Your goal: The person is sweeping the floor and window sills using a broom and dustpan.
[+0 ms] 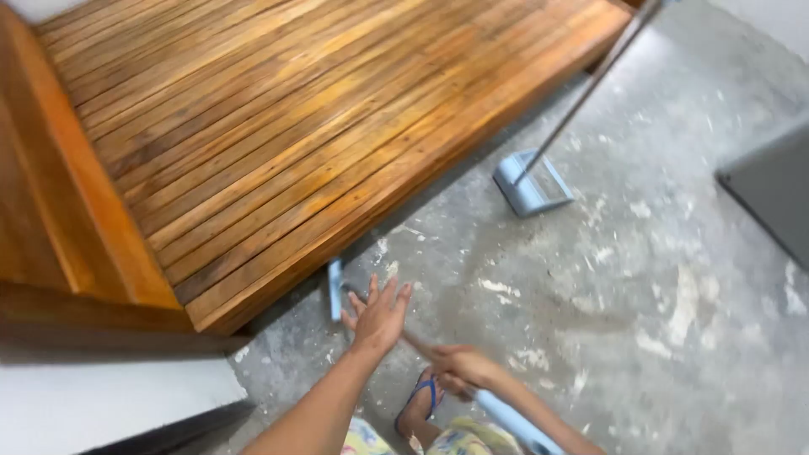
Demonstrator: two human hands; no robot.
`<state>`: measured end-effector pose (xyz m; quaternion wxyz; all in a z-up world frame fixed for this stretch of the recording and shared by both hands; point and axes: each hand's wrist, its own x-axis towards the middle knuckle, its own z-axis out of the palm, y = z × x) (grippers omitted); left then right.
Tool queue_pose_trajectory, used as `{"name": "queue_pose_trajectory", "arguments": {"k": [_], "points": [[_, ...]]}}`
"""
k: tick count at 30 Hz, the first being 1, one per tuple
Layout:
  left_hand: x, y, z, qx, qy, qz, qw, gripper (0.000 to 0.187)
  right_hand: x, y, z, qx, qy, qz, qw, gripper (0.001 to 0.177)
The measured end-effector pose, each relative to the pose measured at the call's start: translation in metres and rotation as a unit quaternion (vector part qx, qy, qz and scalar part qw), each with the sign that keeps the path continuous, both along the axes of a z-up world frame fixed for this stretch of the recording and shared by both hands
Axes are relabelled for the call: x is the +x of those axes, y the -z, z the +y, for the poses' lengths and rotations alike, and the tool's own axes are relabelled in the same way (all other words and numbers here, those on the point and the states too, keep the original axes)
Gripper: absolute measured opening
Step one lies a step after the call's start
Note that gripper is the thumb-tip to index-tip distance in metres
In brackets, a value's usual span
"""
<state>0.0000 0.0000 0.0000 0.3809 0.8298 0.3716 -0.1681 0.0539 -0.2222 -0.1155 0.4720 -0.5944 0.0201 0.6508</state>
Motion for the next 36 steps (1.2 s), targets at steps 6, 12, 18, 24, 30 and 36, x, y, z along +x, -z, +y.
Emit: {"name": "queue_pose_trajectory", "arguments": {"k": [6, 12, 18, 24, 30, 36], "points": [[0.024, -0.012, -0.011, 0.006, 0.031, 0.011, 0.999, 0.074, 0.056, 0.117, -0.151, 0.084, -0.349, -0.505, 0.785, 0.035], [0.040, -0.009, -0.041, -0.020, 0.086, 0.038, 0.995, 0.074, 0.118, -0.087, -0.195, -0.232, 0.178, -0.023, 0.956, 0.042], [0.078, -0.020, -0.065, -0.058, 0.118, 0.000, 0.991, 0.073, 0.065, -0.147, -0.183, -0.172, 0.160, -0.067, 0.970, 0.042], [0.120, -0.028, -0.077, -0.046, 0.162, -0.021, 0.986, 0.074, 0.008, -0.135, -0.163, -0.142, 0.071, -0.002, 0.987, 0.060], [0.143, -0.036, -0.059, -0.034, 0.190, -0.017, 0.981, 0.073, 0.061, -0.072, -0.245, -0.321, 0.086, -0.099, 0.938, 0.067], [0.196, -0.024, -0.051, -0.031, 0.270, 0.020, 0.962, 0.078, 0.099, -0.166, -0.210, -0.288, 0.290, -0.029, 0.912, 0.053]]}}
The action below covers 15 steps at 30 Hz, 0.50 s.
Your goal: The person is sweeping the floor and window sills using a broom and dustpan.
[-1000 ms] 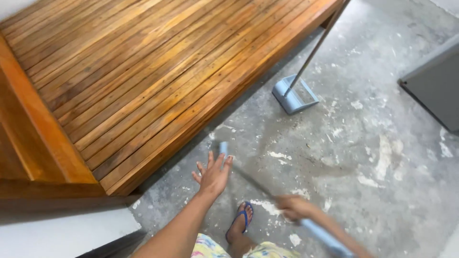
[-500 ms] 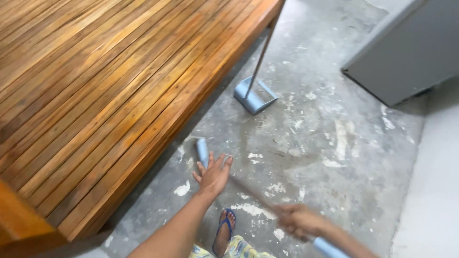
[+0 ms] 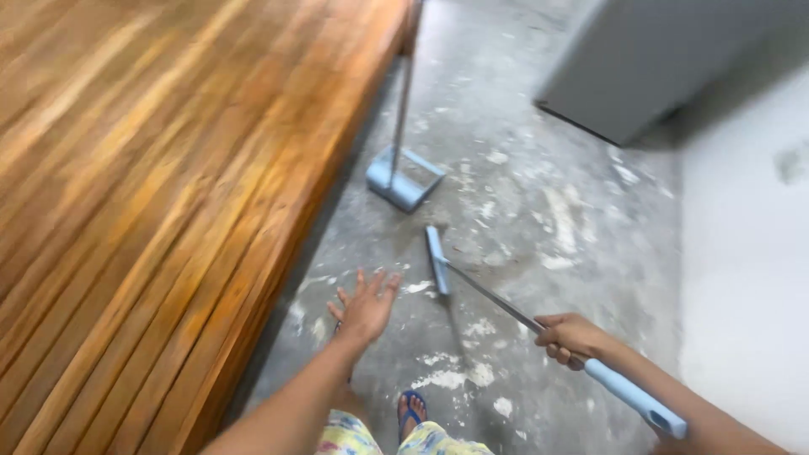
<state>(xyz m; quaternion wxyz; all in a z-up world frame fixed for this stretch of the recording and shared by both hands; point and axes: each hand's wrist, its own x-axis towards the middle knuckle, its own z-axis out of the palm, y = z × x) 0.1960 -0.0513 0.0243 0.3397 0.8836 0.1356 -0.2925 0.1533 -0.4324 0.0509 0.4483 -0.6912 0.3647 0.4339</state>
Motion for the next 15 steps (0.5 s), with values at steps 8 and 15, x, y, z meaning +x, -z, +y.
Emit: {"name": "queue_pose_trajectory", "arguments": {"k": [8, 15], "points": [[0.220, -0.018, 0.026, -0.019, 0.092, -0.073, 0.993, 0.095, -0.130, -0.013, -0.015, 0.063, 0.286, -0.015, 0.956, 0.011], [0.393, -0.006, 0.011, -0.109, 0.133, -0.171, 0.970, 0.099, -0.160, 0.127, -0.016, -0.117, 0.375, 0.044, 0.919, 0.028]]}}
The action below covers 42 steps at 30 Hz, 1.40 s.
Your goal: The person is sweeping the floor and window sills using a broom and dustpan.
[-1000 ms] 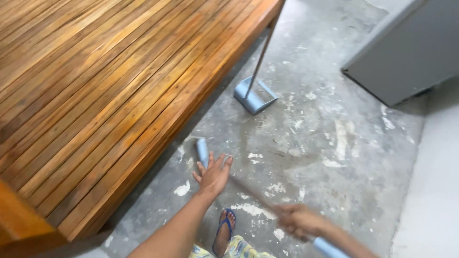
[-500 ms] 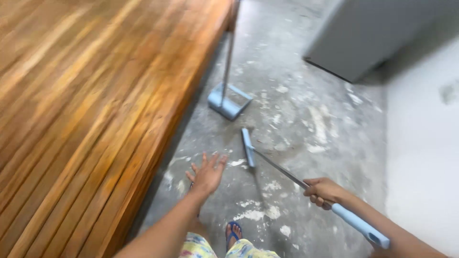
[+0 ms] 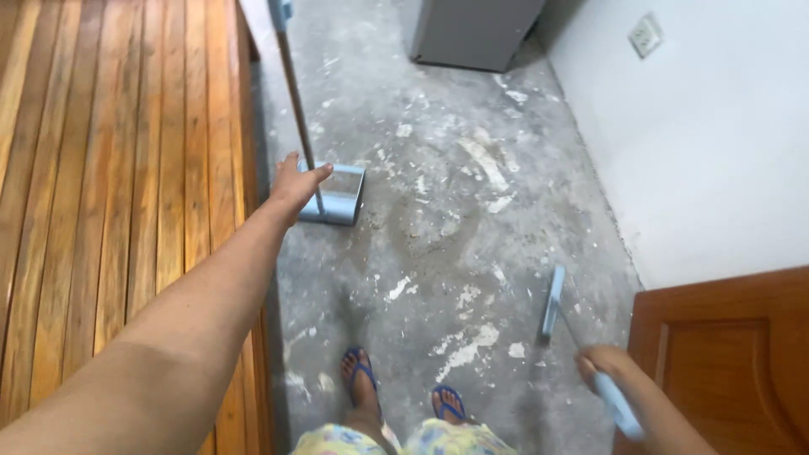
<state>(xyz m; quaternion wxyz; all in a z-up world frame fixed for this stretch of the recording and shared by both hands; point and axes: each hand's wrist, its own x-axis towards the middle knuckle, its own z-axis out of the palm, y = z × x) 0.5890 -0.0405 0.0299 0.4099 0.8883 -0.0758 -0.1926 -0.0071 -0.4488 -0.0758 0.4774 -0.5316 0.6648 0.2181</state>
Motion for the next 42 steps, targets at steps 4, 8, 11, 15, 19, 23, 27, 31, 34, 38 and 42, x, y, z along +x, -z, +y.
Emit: {"name": "queue_pose_trajectory", "arguments": {"k": [4, 8, 11, 15, 19, 23, 27, 31, 34, 38, 42], "points": [[0.043, 0.013, -0.010, -0.025, 0.015, 0.019, 0.999, 0.102, 0.072, 0.039, 0.043, 0.110, 0.122, -0.204, 0.965, 0.009], [0.101, 0.034, -0.025, -0.075, 0.000, 0.068, 0.995, 0.110, 0.172, 0.001, 0.117, 0.208, 0.152, -0.328, 0.909, 0.026], [0.126, -0.002, -0.044, -0.122, -0.062, 0.098, 0.986, 0.111, 0.199, -0.024, 0.117, 0.195, 0.208, -0.222, 0.932, 0.026], [0.155, -0.039, -0.067, -0.155, -0.125, 0.070, 0.977, 0.116, 0.170, -0.083, 0.117, -0.007, 0.030, -0.155, 0.987, 0.017], [0.163, -0.054, -0.092, -0.195, -0.106, 0.118, 0.968, 0.099, 0.089, -0.069, 0.096, 0.001, 0.131, -0.167, 0.977, 0.005], [0.182, -0.042, -0.119, -0.186, -0.139, 0.112, 0.966, 0.094, 0.091, -0.110, 0.093, -0.049, 0.231, -0.119, 0.964, 0.003], [0.255, 0.069, -0.145, -0.311, -0.121, 0.121, 0.935, 0.067, 0.069, -0.050, 0.042, -0.060, 0.274, -0.127, 0.951, 0.006], [0.178, 0.051, -0.119, -0.028, -0.114, -0.065, 0.991, 0.054, 0.048, 0.036, -0.051, -0.081, 0.087, -0.111, 0.987, 0.010], [0.106, 0.023, -0.094, -0.227, -0.214, -0.093, 0.945, 0.037, 0.065, 0.090, -0.188, -0.194, -0.418, -0.061, 0.885, 0.029], [0.004, -0.050, -0.077, -0.240, -0.223, -0.013, 0.945, 0.030, 0.166, 0.076, -0.281, -0.168, -0.306, 0.026, 0.937, 0.023], [-0.072, -0.070, -0.090, -0.269, -0.257, 0.013, 0.928, 0.033, 0.265, 0.162, -0.404, -0.013, -0.061, -0.106, 0.992, 0.021]]}}
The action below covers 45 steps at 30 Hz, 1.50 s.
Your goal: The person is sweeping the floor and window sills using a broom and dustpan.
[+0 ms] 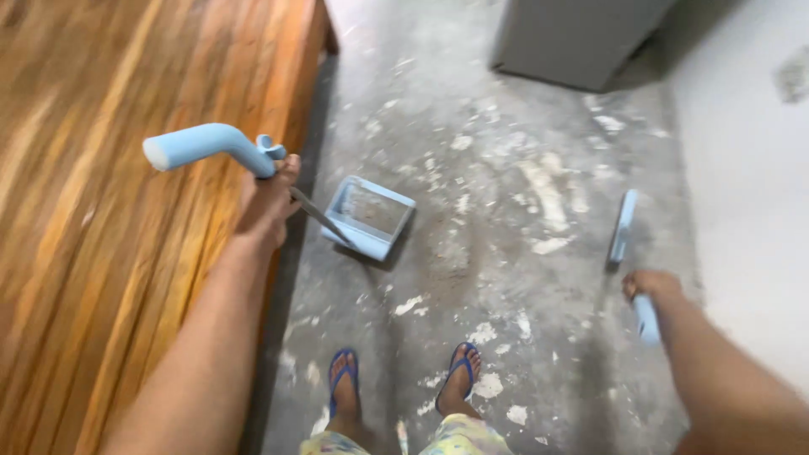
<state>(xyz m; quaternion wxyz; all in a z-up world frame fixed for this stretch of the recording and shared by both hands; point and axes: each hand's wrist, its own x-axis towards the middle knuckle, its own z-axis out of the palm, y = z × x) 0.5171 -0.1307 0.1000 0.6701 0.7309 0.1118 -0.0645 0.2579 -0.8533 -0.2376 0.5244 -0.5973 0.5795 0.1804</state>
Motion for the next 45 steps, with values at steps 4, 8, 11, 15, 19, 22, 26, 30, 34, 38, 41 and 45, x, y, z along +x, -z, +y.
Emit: {"name": "queue_pose_trajectory", "arguments": {"k": [4, 8, 11, 15, 19, 22, 26, 30, 34, 38, 41, 45], "points": [[-0.055, -0.016, -0.012, 0.038, -0.062, 0.058, 0.996, 0.033, 0.090, -0.030, 0.046, -0.049, -0.092, 0.019, 0.994, 0.025], [-0.102, -0.038, -0.021, 0.051, -0.015, 0.101, 0.993, 0.030, 0.112, 0.039, 0.061, -0.201, -0.498, -0.027, 0.843, 0.031], [-0.121, -0.027, -0.021, 0.086, 0.007, 0.134, 0.987, 0.026, 0.078, 0.056, 0.107, -0.169, -0.630, -0.008, 0.758, 0.023], [-0.143, 0.011, -0.017, 0.091, 0.075, 0.141, 0.983, 0.027, -0.017, -0.048, 0.208, -0.087, -0.449, -0.006, 0.889, 0.016], [-0.165, 0.003, -0.026, 0.102, 0.068, 0.179, 0.976, 0.018, -0.086, -0.115, 0.213, -0.156, -0.511, -0.150, 0.832, 0.020], [-0.184, 0.007, -0.021, 0.084, 0.089, 0.167, 0.978, 0.028, -0.108, -0.172, 0.215, -0.064, -0.330, -0.033, 0.941, 0.039], [-0.205, 0.006, -0.016, 0.097, 0.092, 0.161, 0.978, 0.018, -0.095, -0.106, 0.167, -0.153, -0.389, 0.023, 0.908, 0.039], [-0.209, 0.023, -0.002, 0.066, 0.101, 0.130, 0.984, 0.023, -0.098, -0.021, 0.171, -0.077, -0.433, 0.002, 0.898, 0.031], [-0.208, 0.030, -0.005, 0.081, 0.108, 0.122, 0.983, 0.027, -0.163, -0.097, 0.299, -0.068, -0.452, 0.041, 0.888, 0.018], [-0.210, 0.016, -0.018, 0.095, 0.107, 0.127, 0.981, 0.025, -0.215, -0.195, 0.362, -0.060, -0.518, -0.008, 0.853, 0.031], [-0.207, 0.026, -0.021, 0.101, 0.108, 0.127, 0.981, 0.028, -0.228, -0.262, 0.362, -0.021, -0.482, -0.014, 0.876, 0.044], [-0.212, 0.035, -0.014, 0.103, 0.121, 0.067, 0.985, 0.032, -0.227, -0.273, 0.308, -0.027, -0.385, 0.057, 0.921, 0.066]]}}
